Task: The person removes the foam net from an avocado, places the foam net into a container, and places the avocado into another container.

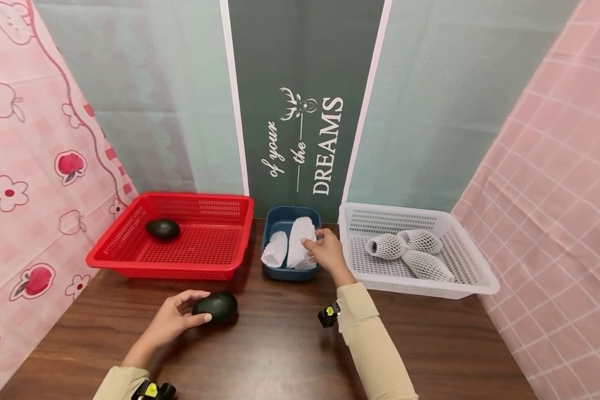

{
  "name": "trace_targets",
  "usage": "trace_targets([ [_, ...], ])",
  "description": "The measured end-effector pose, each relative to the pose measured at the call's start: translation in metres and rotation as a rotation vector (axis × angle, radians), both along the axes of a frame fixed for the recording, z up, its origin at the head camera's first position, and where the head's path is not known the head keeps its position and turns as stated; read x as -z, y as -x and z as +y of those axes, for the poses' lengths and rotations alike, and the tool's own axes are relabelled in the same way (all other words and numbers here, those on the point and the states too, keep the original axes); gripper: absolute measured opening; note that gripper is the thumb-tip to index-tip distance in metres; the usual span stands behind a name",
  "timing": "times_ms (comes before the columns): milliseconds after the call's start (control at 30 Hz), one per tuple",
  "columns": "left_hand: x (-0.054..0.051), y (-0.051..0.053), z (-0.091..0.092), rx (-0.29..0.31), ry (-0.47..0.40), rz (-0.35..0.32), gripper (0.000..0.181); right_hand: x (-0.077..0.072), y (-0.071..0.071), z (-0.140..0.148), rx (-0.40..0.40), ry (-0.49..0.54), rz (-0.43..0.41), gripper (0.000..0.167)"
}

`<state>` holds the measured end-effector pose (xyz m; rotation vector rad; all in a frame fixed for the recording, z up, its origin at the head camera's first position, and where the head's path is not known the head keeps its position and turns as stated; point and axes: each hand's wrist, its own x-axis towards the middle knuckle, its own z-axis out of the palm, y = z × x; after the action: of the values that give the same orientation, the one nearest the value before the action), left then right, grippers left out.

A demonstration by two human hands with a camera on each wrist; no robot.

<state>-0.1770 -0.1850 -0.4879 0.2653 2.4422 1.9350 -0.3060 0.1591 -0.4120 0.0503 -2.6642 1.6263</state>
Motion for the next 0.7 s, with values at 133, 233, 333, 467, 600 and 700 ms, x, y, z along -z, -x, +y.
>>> trace_targets([
  [133, 0.001, 0.001, 0.001, -0.006, -0.007, 0.003, 0.046, 0.003, -0.001, 0.001, -0.011, -0.092, 0.004, 0.050],
  [233, 0.001, 0.001, 0.001, -0.019, -0.007, -0.006, 0.046, 0.004, -0.002, 0.003, -0.017, -0.155, 0.041, 0.046],
  [333, -0.001, 0.001, 0.001, -0.029, -0.007, -0.013, 0.046, 0.004, -0.001, 0.005, -0.034, -0.178, 0.069, 0.042],
  [467, -0.004, 0.000, 0.002, -0.043, -0.006, -0.023, 0.045, 0.002, -0.005, 0.008, -0.055, -0.222, 0.098, 0.042],
  [600, -0.009, -0.004, 0.003, -0.057, -0.020, -0.023, 0.046, -0.002, -0.017, 0.011, -0.123, -0.304, 0.123, 0.045],
  [700, -0.012, -0.005, 0.004, -0.076, -0.023, -0.006, 0.045, -0.005, -0.027, 0.011, -0.218, -0.390, 0.130, 0.047],
])
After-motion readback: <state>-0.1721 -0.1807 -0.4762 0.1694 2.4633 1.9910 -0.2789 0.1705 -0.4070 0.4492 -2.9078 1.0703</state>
